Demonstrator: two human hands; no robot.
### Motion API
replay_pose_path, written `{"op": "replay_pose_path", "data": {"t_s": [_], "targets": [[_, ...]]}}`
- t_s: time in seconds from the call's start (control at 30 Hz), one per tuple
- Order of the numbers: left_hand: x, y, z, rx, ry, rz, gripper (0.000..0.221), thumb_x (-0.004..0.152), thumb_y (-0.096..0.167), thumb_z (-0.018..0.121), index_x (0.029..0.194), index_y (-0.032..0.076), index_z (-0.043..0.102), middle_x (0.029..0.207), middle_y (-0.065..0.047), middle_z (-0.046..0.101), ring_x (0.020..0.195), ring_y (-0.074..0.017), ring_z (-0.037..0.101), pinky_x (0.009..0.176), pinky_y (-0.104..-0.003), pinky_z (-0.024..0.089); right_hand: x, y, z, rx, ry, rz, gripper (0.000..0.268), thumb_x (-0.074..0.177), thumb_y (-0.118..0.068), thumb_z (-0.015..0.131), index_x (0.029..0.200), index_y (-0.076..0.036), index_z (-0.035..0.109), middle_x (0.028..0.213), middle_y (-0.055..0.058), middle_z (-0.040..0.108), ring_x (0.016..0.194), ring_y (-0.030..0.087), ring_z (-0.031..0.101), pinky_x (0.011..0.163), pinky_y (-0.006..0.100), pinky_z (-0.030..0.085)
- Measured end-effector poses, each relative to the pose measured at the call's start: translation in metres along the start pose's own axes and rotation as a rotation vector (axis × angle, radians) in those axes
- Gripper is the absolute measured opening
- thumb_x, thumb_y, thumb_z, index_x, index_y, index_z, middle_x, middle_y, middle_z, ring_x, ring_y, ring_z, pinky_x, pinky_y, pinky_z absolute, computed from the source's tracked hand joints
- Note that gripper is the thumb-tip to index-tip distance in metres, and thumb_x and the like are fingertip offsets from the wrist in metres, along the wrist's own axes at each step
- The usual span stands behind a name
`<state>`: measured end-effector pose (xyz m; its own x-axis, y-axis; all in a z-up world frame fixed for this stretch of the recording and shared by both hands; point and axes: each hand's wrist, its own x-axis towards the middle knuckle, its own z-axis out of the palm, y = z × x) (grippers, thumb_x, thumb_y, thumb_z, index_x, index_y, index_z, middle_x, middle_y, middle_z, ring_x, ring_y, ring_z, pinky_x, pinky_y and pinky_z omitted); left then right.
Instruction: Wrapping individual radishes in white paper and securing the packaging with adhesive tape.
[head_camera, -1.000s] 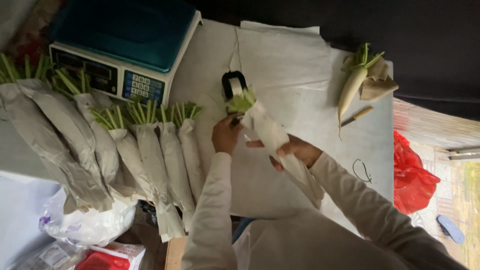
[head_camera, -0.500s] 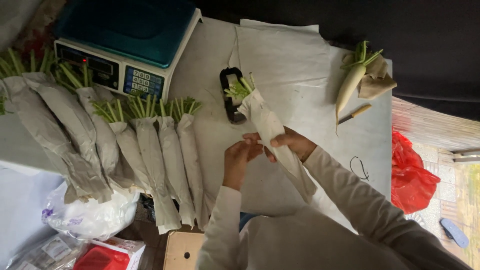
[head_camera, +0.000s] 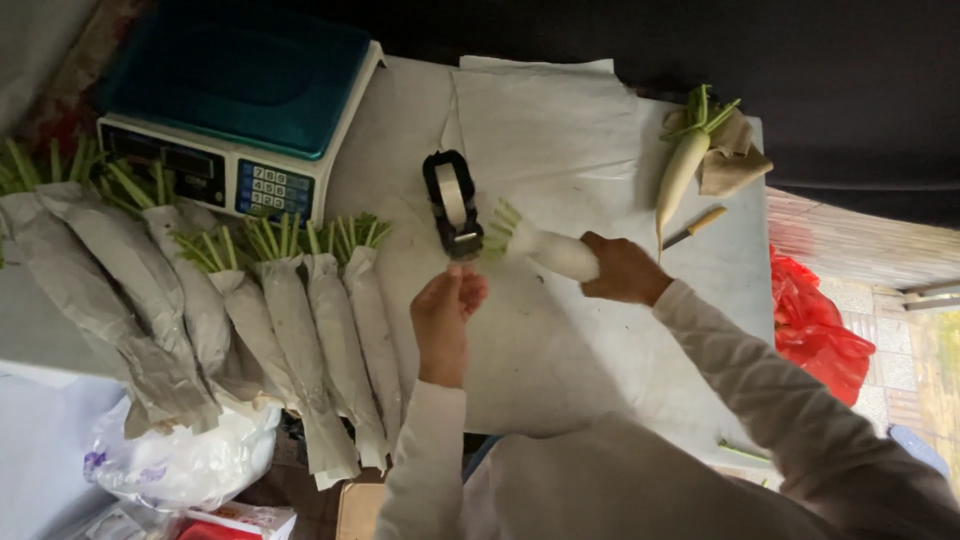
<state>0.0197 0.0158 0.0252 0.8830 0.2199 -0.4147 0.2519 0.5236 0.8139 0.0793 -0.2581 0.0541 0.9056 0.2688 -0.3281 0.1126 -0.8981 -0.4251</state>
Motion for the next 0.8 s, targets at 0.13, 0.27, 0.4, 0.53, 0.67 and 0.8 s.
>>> {"op": "replay_pose_path", "data": {"t_s": [0.13, 0.27, 0.4, 0.53, 0.67, 0.8], "targets": [[0.005, 0.011, 0.019, -0.113, -0.066, -0.031, 0.024, 0.101, 0.024, 0.064, 0.103, 0.002, 0.073, 0.083, -0.014, 0.074, 0.067, -0.0188, 0.069, 0.066, -0.028, 0.055, -0.008, 0.001, 0.002, -0.332, -0.08, -0.06, 0.065, 0.073, -0.021, 0.072, 0.135, -0.008, 0.056, 0.106, 0.019, 0.075, 0.1, 0.045, 0.073, 0.091, 0.06, 0.059], [0.0, 0.003, 0.02, -0.11, -0.114, -0.083, 0.024, 0.101, 0.024, 0.067, 0.106, 0.003, 0.075, 0.084, -0.015, 0.077, 0.067, -0.0197, 0.073, 0.066, -0.029, 0.058, 0.0, -0.018, 0.016, -0.439, -0.097, -0.263, 0.069, 0.079, -0.024, 0.074, 0.14, -0.006, 0.049, 0.107, 0.016, 0.07, 0.097, 0.037, 0.073, 0.084, 0.054, 0.06], [-0.004, -0.006, 0.012, -0.12, -0.106, -0.149, 0.026, 0.101, 0.026, 0.065, 0.108, 0.002, 0.075, 0.085, -0.015, 0.077, 0.068, -0.0203, 0.074, 0.065, -0.028, 0.058, 0.017, -0.046, 0.023, -0.41, -0.108, -0.368, 0.068, 0.083, -0.024, 0.075, 0.141, -0.005, 0.046, 0.105, 0.014, 0.067, 0.097, 0.036, 0.071, 0.083, 0.052, 0.06], [-0.001, -0.019, 0.008, -0.101, -0.086, -0.177, 0.028, 0.101, 0.03, 0.064, 0.109, 0.005, 0.075, 0.084, -0.015, 0.077, 0.068, -0.0196, 0.075, 0.068, -0.027, 0.06, 0.033, -0.069, 0.023, -0.464, -0.07, -0.429, 0.068, 0.082, -0.021, 0.075, 0.141, -0.003, 0.046, 0.101, 0.016, 0.068, 0.091, 0.036, 0.072, 0.078, 0.052, 0.061], [-0.001, -0.027, 0.004, -0.067, -0.086, -0.184, 0.029, 0.101, 0.031, 0.066, 0.11, 0.005, 0.076, 0.086, -0.018, 0.078, 0.069, -0.0223, 0.077, 0.069, -0.031, 0.062, 0.05, -0.071, 0.022, -0.482, -0.06, -0.49, 0.075, 0.083, -0.023, 0.078, 0.145, -0.003, 0.043, 0.101, 0.014, 0.067, 0.09, 0.033, 0.072, 0.077, 0.049, 0.061], [-0.004, -0.026, 0.004, -0.052, -0.082, -0.195, 0.029, 0.101, 0.031, 0.068, 0.107, 0.004, 0.076, 0.084, -0.017, 0.078, 0.069, -0.0227, 0.077, 0.07, -0.032, 0.062, 0.059, -0.074, 0.019, -0.5, -0.077, -0.49, 0.08, 0.083, -0.024, 0.077, 0.149, -0.003, 0.039, 0.1, 0.014, 0.068, 0.089, 0.034, 0.073, 0.077, 0.05, 0.061]]}}
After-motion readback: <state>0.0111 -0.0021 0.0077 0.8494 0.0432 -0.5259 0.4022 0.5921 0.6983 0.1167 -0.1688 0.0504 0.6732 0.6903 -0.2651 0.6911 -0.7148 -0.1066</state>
